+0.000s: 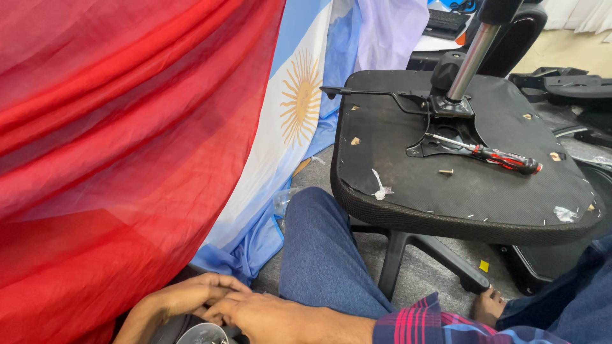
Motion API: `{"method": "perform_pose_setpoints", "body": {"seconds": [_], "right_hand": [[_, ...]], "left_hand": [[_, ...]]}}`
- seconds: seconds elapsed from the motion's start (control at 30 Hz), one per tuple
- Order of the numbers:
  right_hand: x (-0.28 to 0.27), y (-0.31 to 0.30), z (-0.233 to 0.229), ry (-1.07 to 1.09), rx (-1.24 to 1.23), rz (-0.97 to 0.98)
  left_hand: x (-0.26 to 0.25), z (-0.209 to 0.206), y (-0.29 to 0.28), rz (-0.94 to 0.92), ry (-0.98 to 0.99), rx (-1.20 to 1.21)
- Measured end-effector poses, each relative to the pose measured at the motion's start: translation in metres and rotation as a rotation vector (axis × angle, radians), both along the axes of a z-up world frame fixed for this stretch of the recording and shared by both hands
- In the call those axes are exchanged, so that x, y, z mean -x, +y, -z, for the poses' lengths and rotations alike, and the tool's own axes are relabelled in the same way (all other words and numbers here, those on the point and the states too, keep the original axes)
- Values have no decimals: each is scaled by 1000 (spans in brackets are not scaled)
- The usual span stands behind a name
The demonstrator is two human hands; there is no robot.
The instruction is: The person uses a screwdriver to tighten screws on the underside of an office chair seat, securing the metal mounting plate to the seat. They retrieve additional screws from a small plastic cup and continue fastening the components together.
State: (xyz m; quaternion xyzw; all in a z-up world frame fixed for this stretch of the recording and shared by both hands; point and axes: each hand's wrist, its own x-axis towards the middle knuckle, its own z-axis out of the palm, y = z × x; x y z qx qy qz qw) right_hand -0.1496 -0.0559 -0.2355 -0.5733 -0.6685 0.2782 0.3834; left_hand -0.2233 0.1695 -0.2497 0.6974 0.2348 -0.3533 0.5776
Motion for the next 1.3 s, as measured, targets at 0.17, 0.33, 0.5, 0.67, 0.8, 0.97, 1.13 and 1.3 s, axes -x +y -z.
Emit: {"method": "perform_pose_setpoints", "body": {"seconds": [0.17,0.33,0.5,0.67,0.8,0.97,1.13,1.3], "right_hand": [[-22,-18,-30,75,30,97],[-64,-51,-65,188,-36,294],[-113,-105,-86,308,-64,531],[-157,-150,-110,220,-109,763],[-178,-185,-120,163,-79,1020],[-215,-232,-121,-190,-171,1265],[-255,-278,-112,-680,-160,1399],[-268,-295,-81,-632,42,1437]], "left_hand": [[-32,-14,-1,45,-399,16],[-70,-61,-21,-26,-614,-118],[-117,-102,-77,-37,-762,-201],[-171,-124,-133,106,-990,-254],[-203,-134,-173,136,-1044,-361],[-234,-126,-217,115,-1233,-375],[-264,-115,-259,145,-1375,-447],[-275,-101,-284,217,-1494,-697]]}}
